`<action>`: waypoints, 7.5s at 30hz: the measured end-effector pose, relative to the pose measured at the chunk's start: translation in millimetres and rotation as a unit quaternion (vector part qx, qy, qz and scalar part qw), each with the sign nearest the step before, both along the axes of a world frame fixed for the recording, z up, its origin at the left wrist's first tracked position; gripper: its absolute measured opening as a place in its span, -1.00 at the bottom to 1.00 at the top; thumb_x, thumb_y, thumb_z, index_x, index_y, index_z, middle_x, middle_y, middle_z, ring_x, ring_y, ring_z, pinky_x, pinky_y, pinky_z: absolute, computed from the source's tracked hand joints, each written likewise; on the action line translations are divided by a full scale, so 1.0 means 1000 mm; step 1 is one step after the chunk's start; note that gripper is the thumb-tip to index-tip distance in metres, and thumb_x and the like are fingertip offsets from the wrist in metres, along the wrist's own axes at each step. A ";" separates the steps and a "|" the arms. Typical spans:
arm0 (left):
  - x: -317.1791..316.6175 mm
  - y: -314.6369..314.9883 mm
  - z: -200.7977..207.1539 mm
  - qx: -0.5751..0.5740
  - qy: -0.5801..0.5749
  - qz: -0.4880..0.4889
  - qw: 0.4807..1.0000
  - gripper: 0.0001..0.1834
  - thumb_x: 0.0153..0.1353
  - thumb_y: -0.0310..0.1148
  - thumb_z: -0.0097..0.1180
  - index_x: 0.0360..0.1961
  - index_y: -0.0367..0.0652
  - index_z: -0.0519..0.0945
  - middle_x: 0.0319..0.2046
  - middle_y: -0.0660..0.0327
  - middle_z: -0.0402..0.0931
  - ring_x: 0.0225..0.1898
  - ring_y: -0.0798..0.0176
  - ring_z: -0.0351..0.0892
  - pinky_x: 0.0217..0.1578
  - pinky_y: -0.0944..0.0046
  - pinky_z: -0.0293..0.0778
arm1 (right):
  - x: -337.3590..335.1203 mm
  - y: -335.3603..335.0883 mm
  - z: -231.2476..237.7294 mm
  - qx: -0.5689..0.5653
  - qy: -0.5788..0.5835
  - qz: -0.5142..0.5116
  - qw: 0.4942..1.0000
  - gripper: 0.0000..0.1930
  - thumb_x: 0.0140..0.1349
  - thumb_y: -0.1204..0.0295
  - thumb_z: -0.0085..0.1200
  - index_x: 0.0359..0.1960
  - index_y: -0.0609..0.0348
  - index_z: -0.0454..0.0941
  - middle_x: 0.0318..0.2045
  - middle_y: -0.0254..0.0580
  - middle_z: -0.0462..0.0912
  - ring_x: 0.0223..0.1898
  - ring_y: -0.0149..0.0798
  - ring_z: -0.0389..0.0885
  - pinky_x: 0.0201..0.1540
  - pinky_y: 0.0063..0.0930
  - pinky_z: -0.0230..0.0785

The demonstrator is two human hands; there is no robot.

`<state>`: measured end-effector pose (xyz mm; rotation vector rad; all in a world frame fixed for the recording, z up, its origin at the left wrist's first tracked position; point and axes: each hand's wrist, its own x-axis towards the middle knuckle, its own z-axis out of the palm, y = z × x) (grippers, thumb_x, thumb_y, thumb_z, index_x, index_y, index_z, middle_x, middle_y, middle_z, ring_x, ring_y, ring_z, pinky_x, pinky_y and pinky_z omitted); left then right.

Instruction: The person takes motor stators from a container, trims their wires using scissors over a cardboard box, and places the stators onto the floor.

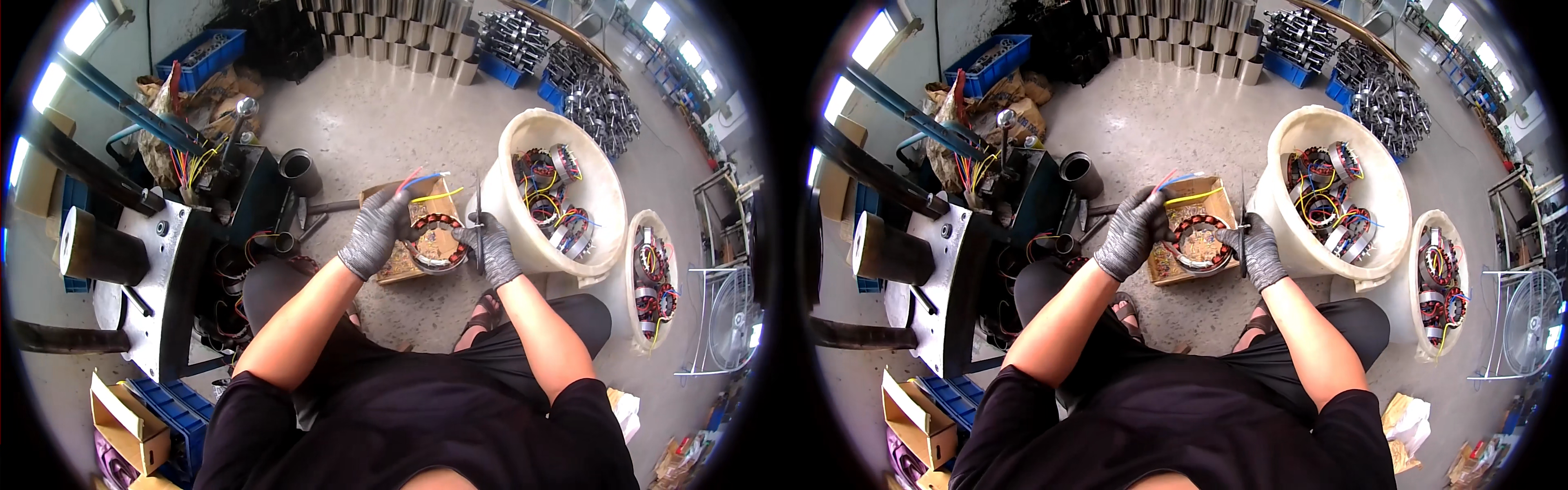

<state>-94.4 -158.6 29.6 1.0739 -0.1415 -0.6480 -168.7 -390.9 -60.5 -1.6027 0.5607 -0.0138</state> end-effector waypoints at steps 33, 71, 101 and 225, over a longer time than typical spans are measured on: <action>0.006 0.002 -0.040 0.195 -0.118 -0.022 0.973 -0.70 0.30 -0.19 0.15 -0.22 -0.26 0.62 -0.46 0.36 0.46 -0.39 0.46 0.36 -0.33 0.37 0.40 | -0.014 0.022 0.056 0.243 0.063 0.208 0.945 -0.70 0.34 0.33 0.06 -0.03 0.28 0.44 -0.66 -0.29 0.48 -0.74 -0.34 0.47 -0.70 -0.48 0.35; -0.002 -0.019 -0.064 0.243 -0.227 0.042 0.942 -0.82 0.25 -0.42 0.17 -0.18 -0.28 0.64 -0.34 0.12 0.67 -0.28 0.32 0.61 -0.18 0.28 0.50 | -0.030 0.052 0.040 0.294 0.154 0.108 0.937 -0.79 0.32 0.32 0.11 -0.12 0.11 0.43 -0.61 -0.39 0.36 -0.74 -0.44 0.30 -0.75 -0.49 0.19; 0.016 0.005 -0.044 0.355 -0.287 0.007 0.890 -0.59 0.30 -0.22 0.21 -0.02 -0.40 0.59 -0.23 -0.02 0.68 -0.19 0.28 0.61 -0.06 0.25 0.51 | -0.023 0.043 0.031 0.338 0.107 0.139 0.924 -0.73 0.33 0.20 0.09 -0.24 0.16 0.43 -0.66 -0.19 0.52 -0.67 -0.14 0.60 -0.62 -0.28 0.50; 0.021 0.016 0.018 0.402 -0.479 -0.208 0.752 -0.25 0.21 -0.27 0.22 0.41 0.04 0.21 -0.26 0.02 0.63 -0.25 0.05 0.67 -0.23 0.10 0.55 | -0.003 -0.002 0.091 -0.039 -0.098 0.069 0.992 -0.56 0.07 0.63 0.24 0.03 0.26 0.45 -0.26 -0.23 0.62 -0.27 -0.33 0.62 -0.22 -0.50 0.55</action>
